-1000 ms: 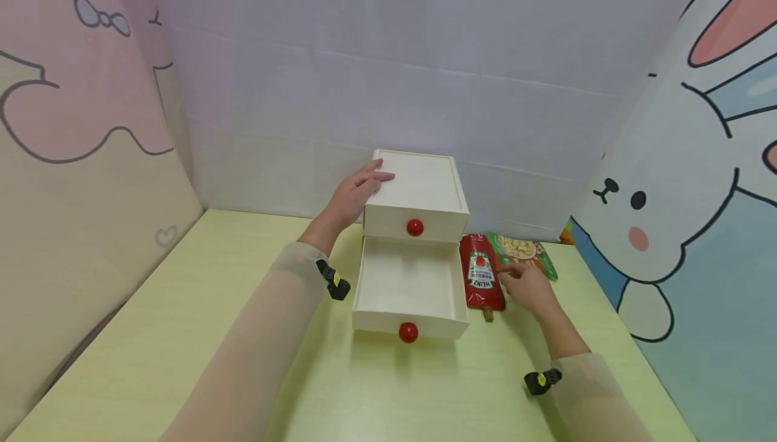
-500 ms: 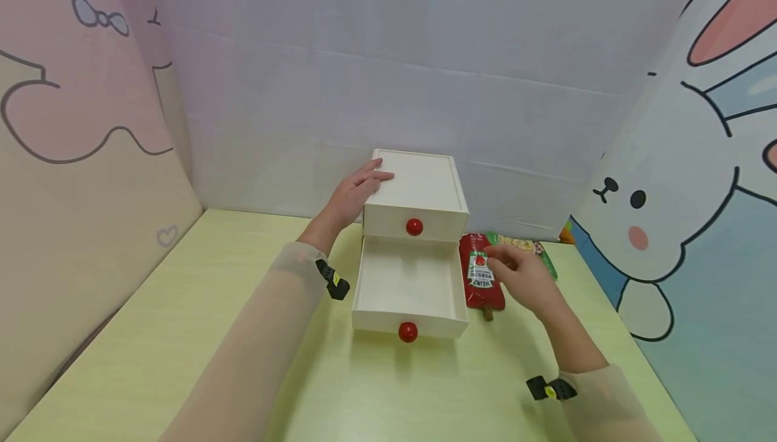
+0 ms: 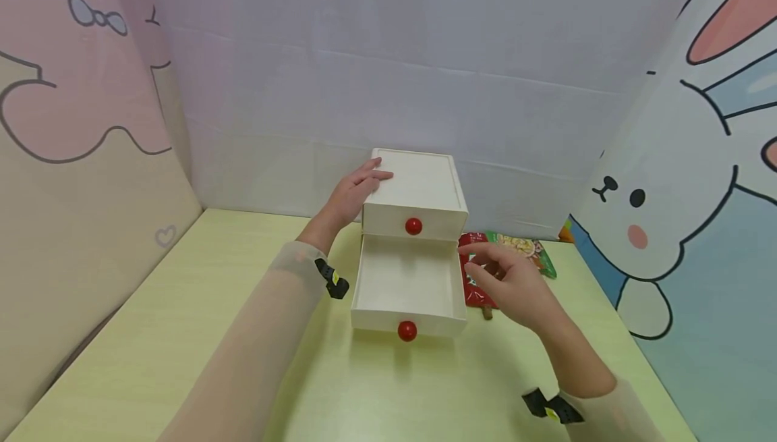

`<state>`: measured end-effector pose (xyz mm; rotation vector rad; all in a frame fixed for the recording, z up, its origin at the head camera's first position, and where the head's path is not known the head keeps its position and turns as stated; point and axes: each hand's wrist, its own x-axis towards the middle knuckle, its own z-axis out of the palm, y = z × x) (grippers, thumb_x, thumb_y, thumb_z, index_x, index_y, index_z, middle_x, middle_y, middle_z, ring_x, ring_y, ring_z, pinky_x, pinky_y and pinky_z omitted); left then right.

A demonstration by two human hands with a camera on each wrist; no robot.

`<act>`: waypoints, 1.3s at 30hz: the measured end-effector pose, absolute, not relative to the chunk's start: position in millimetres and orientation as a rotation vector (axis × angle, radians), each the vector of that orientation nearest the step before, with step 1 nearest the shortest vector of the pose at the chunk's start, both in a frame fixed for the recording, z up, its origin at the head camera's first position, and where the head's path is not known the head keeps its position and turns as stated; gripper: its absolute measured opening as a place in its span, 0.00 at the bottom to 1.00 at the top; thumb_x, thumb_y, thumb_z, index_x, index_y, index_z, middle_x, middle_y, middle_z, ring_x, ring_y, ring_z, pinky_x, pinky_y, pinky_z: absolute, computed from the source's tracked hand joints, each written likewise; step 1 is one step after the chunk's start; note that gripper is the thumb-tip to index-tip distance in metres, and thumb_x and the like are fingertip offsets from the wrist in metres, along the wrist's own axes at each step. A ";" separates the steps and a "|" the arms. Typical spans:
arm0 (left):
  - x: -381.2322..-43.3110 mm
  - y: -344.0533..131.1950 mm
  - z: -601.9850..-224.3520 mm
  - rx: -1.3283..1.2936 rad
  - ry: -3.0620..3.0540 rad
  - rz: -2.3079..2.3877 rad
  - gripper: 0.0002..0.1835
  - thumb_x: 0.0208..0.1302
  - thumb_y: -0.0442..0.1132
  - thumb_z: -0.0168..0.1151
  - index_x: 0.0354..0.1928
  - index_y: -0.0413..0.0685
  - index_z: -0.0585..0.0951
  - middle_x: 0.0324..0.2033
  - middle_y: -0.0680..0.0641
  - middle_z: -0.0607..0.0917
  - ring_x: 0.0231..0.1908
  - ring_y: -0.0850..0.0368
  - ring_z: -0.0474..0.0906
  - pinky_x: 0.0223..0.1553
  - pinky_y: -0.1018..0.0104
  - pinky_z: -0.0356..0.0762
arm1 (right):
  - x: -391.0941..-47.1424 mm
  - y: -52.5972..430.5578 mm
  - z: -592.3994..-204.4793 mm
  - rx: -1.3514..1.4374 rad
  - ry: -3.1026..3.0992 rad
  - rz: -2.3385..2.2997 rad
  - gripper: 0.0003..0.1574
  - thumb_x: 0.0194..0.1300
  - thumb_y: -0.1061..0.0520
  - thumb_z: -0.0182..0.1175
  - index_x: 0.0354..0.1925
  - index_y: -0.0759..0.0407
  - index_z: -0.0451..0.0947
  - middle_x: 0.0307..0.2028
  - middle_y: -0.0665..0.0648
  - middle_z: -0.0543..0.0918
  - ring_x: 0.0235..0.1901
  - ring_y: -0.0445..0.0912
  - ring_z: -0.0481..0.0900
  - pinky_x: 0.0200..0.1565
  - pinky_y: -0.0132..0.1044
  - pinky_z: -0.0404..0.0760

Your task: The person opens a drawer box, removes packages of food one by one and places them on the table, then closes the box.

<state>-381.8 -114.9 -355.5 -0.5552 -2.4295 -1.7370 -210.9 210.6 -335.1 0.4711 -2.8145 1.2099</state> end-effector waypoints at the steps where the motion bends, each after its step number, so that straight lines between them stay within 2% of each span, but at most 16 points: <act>1: -382.0 -115.0 -355.7 -0.554 -2.430 -1.736 0.26 0.84 0.49 0.46 0.72 0.53 0.84 0.87 0.58 0.61 0.89 0.51 0.47 0.87 0.38 0.47 | -207.4 207.9 -333.6 0.496 -2.816 1.212 0.22 0.80 0.51 0.65 0.68 0.50 0.84 0.43 0.56 0.85 0.37 0.51 0.80 0.31 0.35 0.83; 6: -381.7 -115.4 -355.9 -0.549 -2.434 -1.735 0.26 0.84 0.50 0.46 0.72 0.54 0.84 0.87 0.60 0.61 0.89 0.52 0.47 0.87 0.38 0.46 | -190.7 195.8 -330.6 0.649 -2.820 1.248 0.20 0.79 0.51 0.67 0.66 0.47 0.85 0.39 0.52 0.84 0.33 0.48 0.80 0.30 0.35 0.82; 9: -381.2 -114.9 -355.5 -0.544 -2.439 -1.733 0.26 0.84 0.50 0.45 0.72 0.55 0.84 0.87 0.60 0.61 0.89 0.52 0.47 0.87 0.38 0.46 | -183.3 189.4 -332.1 0.755 -2.833 1.213 0.20 0.79 0.51 0.67 0.66 0.47 0.85 0.40 0.50 0.86 0.32 0.44 0.80 0.32 0.33 0.82; 13: -381.3 -114.3 -355.1 -0.535 -2.449 -1.724 0.26 0.84 0.50 0.45 0.72 0.56 0.84 0.87 0.60 0.61 0.89 0.52 0.47 0.87 0.37 0.46 | -176.2 182.0 -336.5 0.866 -2.877 1.187 0.21 0.80 0.49 0.66 0.67 0.46 0.85 0.40 0.50 0.89 0.27 0.40 0.81 0.30 0.33 0.82; 21: -380.7 -114.4 -354.4 -0.542 -2.448 -1.713 0.26 0.83 0.50 0.46 0.72 0.55 0.85 0.87 0.59 0.61 0.89 0.51 0.47 0.87 0.37 0.46 | -165.9 167.7 -352.8 1.021 -3.001 1.072 0.20 0.80 0.50 0.65 0.66 0.38 0.85 0.35 0.42 0.89 0.22 0.35 0.77 0.27 0.32 0.80; 25: -380.7 -114.6 -354.7 -0.554 -2.442 -1.718 0.26 0.84 0.50 0.46 0.72 0.54 0.84 0.87 0.59 0.61 0.89 0.51 0.47 0.87 0.37 0.47 | -163.8 161.7 -366.7 1.048 -3.043 0.983 0.22 0.80 0.49 0.65 0.68 0.36 0.85 0.41 0.45 0.92 0.23 0.33 0.76 0.26 0.31 0.79; 28: -380.6 -115.1 -355.2 -0.567 -2.439 -1.724 0.26 0.84 0.50 0.45 0.72 0.54 0.84 0.87 0.59 0.61 0.89 0.51 0.47 0.87 0.37 0.47 | -163.6 158.3 -377.3 1.056 -3.032 0.949 0.23 0.79 0.49 0.66 0.69 0.37 0.84 0.47 0.47 0.94 0.32 0.32 0.82 0.28 0.30 0.79; 33: -379.6 -116.1 -354.9 -0.577 -2.435 -1.726 0.26 0.84 0.49 0.45 0.72 0.53 0.84 0.87 0.59 0.61 0.89 0.51 0.47 0.87 0.37 0.47 | -163.6 155.0 -389.2 1.067 -2.951 0.912 0.24 0.79 0.53 0.67 0.69 0.38 0.83 0.55 0.46 0.93 0.46 0.37 0.89 0.30 0.28 0.79; 36: -379.2 -116.9 -354.3 -0.574 -2.435 -1.724 0.26 0.84 0.50 0.45 0.72 0.53 0.84 0.87 0.59 0.61 0.89 0.51 0.47 0.87 0.37 0.47 | -163.3 153.3 -394.6 1.059 -2.909 0.911 0.25 0.77 0.55 0.68 0.69 0.40 0.84 0.58 0.47 0.92 0.48 0.41 0.90 0.32 0.27 0.80; 39: -379.6 -117.7 -354.5 -0.567 -2.434 -1.727 0.26 0.84 0.50 0.45 0.72 0.54 0.84 0.87 0.59 0.61 0.89 0.51 0.47 0.87 0.37 0.47 | -163.7 151.0 -401.9 1.045 -2.876 0.954 0.24 0.76 0.56 0.69 0.67 0.42 0.85 0.59 0.49 0.92 0.41 0.39 0.89 0.32 0.27 0.81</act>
